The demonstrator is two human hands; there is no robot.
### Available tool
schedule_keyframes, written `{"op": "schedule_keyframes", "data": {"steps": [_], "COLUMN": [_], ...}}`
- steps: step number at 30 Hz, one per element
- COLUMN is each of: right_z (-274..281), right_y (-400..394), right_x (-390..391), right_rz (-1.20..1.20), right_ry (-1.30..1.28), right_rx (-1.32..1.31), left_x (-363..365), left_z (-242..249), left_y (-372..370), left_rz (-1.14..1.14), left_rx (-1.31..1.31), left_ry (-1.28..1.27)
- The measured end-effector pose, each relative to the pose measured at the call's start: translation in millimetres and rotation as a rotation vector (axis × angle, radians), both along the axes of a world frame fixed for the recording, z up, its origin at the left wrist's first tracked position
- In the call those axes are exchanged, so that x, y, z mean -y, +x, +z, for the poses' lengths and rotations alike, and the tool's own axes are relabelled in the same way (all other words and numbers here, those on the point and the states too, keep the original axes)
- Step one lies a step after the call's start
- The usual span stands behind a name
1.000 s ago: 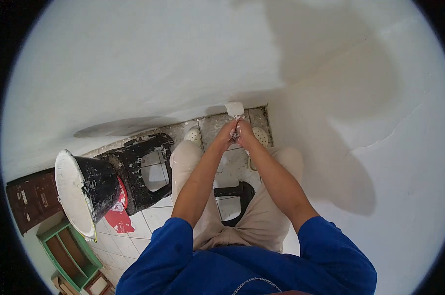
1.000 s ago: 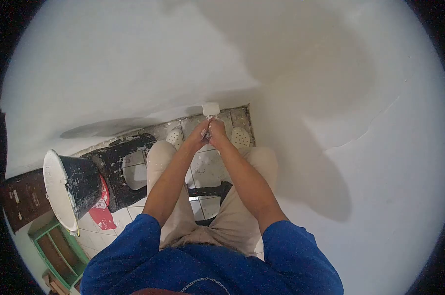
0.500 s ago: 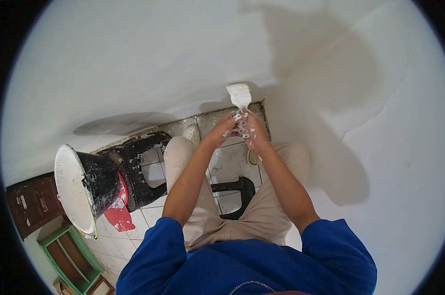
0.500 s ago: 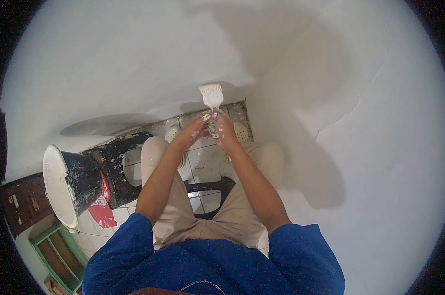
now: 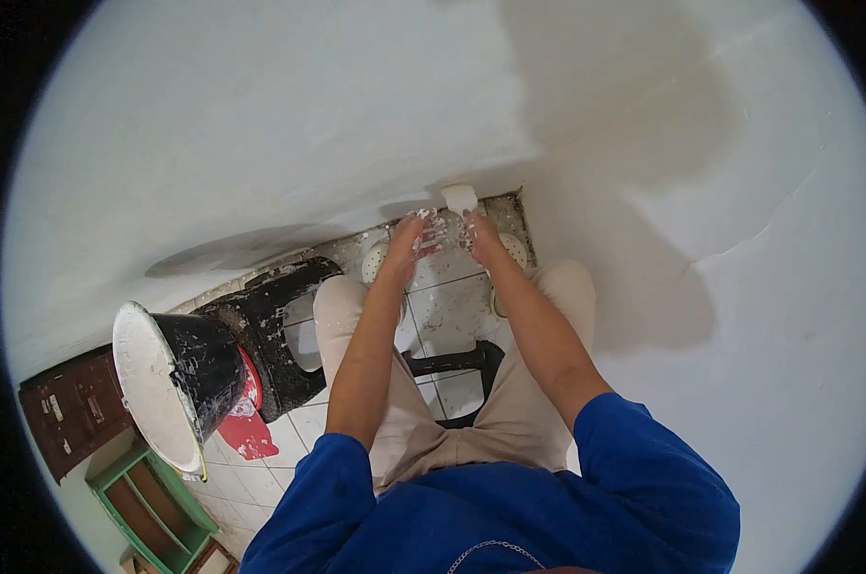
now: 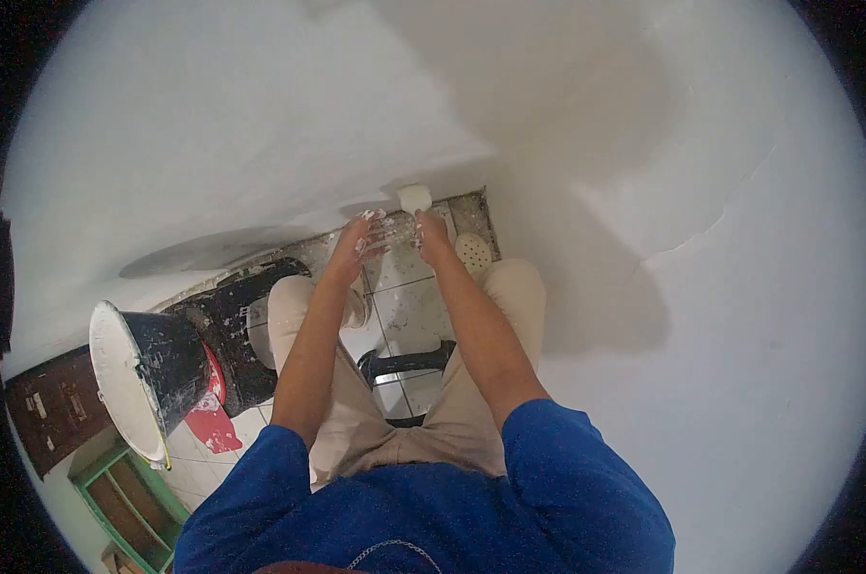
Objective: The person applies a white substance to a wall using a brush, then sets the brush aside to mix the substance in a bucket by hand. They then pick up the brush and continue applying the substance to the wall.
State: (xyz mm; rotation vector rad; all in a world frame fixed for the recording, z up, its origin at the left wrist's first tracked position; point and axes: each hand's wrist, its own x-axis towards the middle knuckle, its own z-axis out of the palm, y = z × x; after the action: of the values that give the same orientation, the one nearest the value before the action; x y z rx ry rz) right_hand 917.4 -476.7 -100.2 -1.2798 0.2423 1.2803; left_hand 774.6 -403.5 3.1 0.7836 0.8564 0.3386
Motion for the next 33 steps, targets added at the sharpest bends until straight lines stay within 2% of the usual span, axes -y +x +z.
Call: {"op": "schedule_keyframes", "data": {"steps": [3, 6, 10, 12, 13, 15, 18, 20, 23, 27, 30, 33], "right_z": [20.4, 60.7, 121.5, 140.5, 141.8, 131.8, 93.1, 55.4, 39.7, 66.7, 43.9, 41.0], "right_y": [-6.7, -7.1, -1.4, 0.3, -0.1, -2.2, 5.6, 8.4, 3.9, -13.3, -27.0, -31.7], "right_x": [-13.6, -14.2, 12.5, 30.4, 36.9, 47.5, 49.9, 43.9, 25.0, 4.2, -13.8, -26.9], "right_rz": [-0.03, 0.016, 0.104, 0.142, 0.089, -0.032, -0.023, -0.027, -0.002, 0.128, 0.047, 0.043], "right_ry": [0.041, -0.003, 0.087, 0.142, 0.067, -0.077, -0.152, -0.116, -0.087, -0.088, 0.015, -0.038], "right_rx": [0.068, 0.15, 0.14, 0.107, 0.115, 0.122, 0.075, 0.064, 0.051, 0.061, -0.031, -0.004], "left_x": [-5.1, -4.1, -7.1, -1.5, 0.8, -0.3, -0.3, -0.3, 3.4, 0.8, -2.4, -3.3], "left_z": [-12.1, 6.3, 10.3, 17.9, 22.2, 8.0, -11.7, -11.0, -7.1, -12.2, -7.4, 0.8], "left_y": [-8.0, -10.1, -14.0, -14.2, -13.4, -17.3, -16.9, -15.9, -10.8, -12.5, -15.6, -17.3], "left_rz": [-0.016, 0.004, -0.037, 0.011, 0.032, -0.033, -0.064, -0.05, -0.03, -0.073, -0.06, -0.015], "left_rx": [-0.001, -0.062, -0.075, -0.107, -0.125, -0.103, -0.074, -0.077, -0.106, -0.092, -0.085, -0.115], "left_ry": [0.009, 0.012, 0.022, 0.039, 0.049, 0.055, 0.036, 0.023, 0.028, 0.031, 0.031, 0.048]}}
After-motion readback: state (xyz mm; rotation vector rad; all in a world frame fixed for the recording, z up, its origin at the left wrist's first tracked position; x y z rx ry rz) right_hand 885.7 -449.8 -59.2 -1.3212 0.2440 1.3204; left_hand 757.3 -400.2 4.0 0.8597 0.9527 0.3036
